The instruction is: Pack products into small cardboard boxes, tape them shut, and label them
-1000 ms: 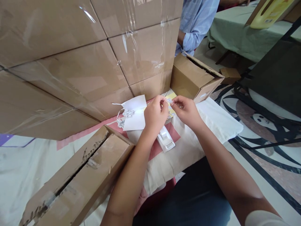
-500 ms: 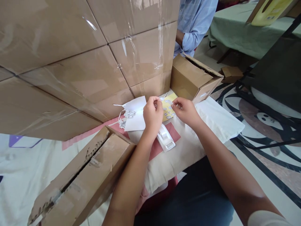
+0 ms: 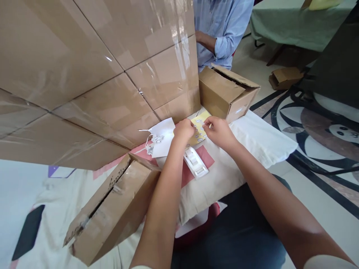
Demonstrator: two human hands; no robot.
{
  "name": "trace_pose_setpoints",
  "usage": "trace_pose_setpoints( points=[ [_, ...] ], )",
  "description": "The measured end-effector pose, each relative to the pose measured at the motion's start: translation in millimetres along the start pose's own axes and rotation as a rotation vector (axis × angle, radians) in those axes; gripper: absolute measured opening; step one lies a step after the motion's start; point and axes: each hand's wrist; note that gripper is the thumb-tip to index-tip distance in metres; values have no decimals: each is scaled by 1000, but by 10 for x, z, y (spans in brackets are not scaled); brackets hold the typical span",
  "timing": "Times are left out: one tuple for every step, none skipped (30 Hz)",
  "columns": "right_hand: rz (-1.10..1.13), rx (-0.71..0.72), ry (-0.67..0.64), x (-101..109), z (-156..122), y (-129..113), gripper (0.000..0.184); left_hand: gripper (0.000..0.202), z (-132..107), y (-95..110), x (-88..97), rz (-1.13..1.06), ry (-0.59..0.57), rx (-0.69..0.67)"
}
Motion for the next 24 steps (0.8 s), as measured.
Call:
trace_pose_setpoints(
  points=[
    [4, 7, -5, -3, -13, -9, 7, 11, 41, 13, 24, 44, -2, 32],
    [7, 11, -8, -4, -23, -19, 7, 13, 75, 22, 39, 84, -2, 59],
    [9, 13, -10, -2, -31, -31, 8, 14, 101, 30, 44, 120, 0, 82],
    [11, 14, -11, 2, -36, -43, 8, 15, 119, 38, 38, 151, 4, 99],
    [14, 13, -9, 8, -37, -55, 9, 16, 131, 45, 22, 178, 12, 112],
    [18, 13, -8, 14, -34, -64, 9, 17, 137, 55, -1, 203, 23, 122],
    [23, 14, -6, 22, -29, -71, 10, 18, 139, 67, -26, 227, 36, 128],
    [28, 13, -2, 29, -23, -74, 10, 18, 140, 84, -51, 248, 50, 133],
    [32, 13, 0, 35, -17, -74, 11, 19, 139, 107, -71, 268, 66, 137],
    [35, 15, 2, 42, -13, -72, 11, 21, 132, 136, -81, 284, 84, 137],
    [35, 20, 5, 50, -11, -70, 11, 24, 117, 169, -78, 296, 104, 136],
    [34, 28, 12, 58, -12, -68, 10, 27, 84, 204, -61, 303, 125, 131],
    [33, 39, 22, 68, -16, -68, 10, 29, 27, 238, -28, 307, 150, 122],
    [34, 54, 32, 80, -22, -70, 9, 28, -66, 266, 16, 308, 178, 108],
    [37, 73, 42, 92, -31, -77, 8, 27, -200, 282, 68, 307, 210, 91],
    [42, 91, 50, 105, -41, -87, 7, 25, -381, 281, 120, 305, 244, 73],
    [51, 110, 53, 117, -52, -103, 6, 25, -608, 256, 164, 301, 291, 47],
    [60, 128, 53, 124, -65, -125, 5, 28, -873, 203, 194, 297, 341, 30],
    [67, 145, 48, 126, -80, -153, 5, 31, -1165, 118, 207, 292, 402, -1],
    [72, 161, 38, 120, -98, -189, 4, 32, -1467, 0, 202, 280, 508, -57],
    [75, 180, 24, 105, -120, -233, 4, 32, -1762, -150, 184, 278, 613, -43],
    [76, 206, 5, 80, -145, -286, 4, 37, -2034, -329, 157, 288, 681, 17],
    [77, 239, -16, 45, -175, -347, 6, 50, -2269, -531, 127, 309, 697, 109],
    [78, 274, -37, -2, -210, -415, 8, 67, -2462, -745, 98, 343, 663, 197]
  ],
)
Point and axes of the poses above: each hand's wrist, its own z-axis towards the middle knuckle, its own x-axis out of the back of the hand, y = z × x, and after that the axes turned 15 degrees about -y, right-handed
